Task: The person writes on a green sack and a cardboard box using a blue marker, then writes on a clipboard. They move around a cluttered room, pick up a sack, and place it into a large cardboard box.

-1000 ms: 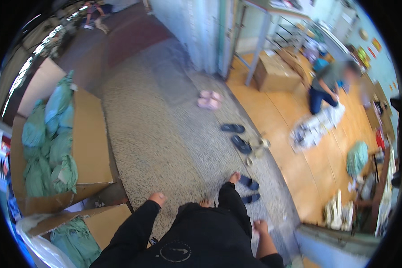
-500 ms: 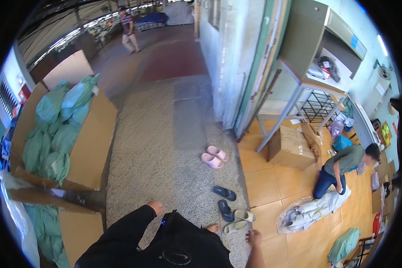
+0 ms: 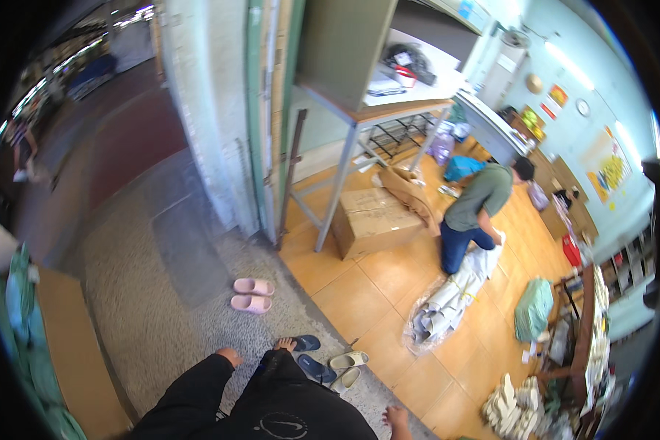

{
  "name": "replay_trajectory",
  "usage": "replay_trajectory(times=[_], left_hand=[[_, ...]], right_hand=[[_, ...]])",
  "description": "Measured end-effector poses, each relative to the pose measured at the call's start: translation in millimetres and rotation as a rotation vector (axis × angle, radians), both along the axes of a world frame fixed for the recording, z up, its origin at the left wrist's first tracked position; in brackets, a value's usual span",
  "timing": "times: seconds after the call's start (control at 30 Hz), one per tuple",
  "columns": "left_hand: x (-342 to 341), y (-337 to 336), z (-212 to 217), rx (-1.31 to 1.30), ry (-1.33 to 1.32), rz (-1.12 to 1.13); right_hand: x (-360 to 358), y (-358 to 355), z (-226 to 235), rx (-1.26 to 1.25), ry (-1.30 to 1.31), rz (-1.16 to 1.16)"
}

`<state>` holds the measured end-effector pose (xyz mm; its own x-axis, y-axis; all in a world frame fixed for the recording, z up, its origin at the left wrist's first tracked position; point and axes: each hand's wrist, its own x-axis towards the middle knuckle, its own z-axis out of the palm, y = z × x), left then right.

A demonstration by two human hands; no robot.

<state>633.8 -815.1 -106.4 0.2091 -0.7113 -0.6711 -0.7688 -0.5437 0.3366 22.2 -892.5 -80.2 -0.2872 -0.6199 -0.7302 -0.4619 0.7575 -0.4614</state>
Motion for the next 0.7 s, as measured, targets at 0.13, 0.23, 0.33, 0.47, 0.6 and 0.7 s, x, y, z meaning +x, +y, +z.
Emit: replay_trajectory(times=[0.13,0.23,0.33,0.47,0.6,0.7], left_hand=[[88,-102,-24,0.002,-0.198,-0.227],[127,-209,-19,-0.176,-0.223,-0.081],[133,-298,1,-0.310,0.040,0.157],[70,-373,8,-0.341,0.290,0.114],[-22,-388,0,-0.304,0.323,-0.286],[-75,-371,9,-0.278,0.388,-0.809]], right_hand=[[13,60,10,-0.010,0.090,-0.085],[55,67,5,-0.069,0.160,0.009],[104,53,20,-0.003,-0.006,-0.246],[164,15,40,-0.214,0.268,0.158],[195,4,58,-0.308,0.255,-0.181],[205,29,57,-0.272,0.233,-0.469]])
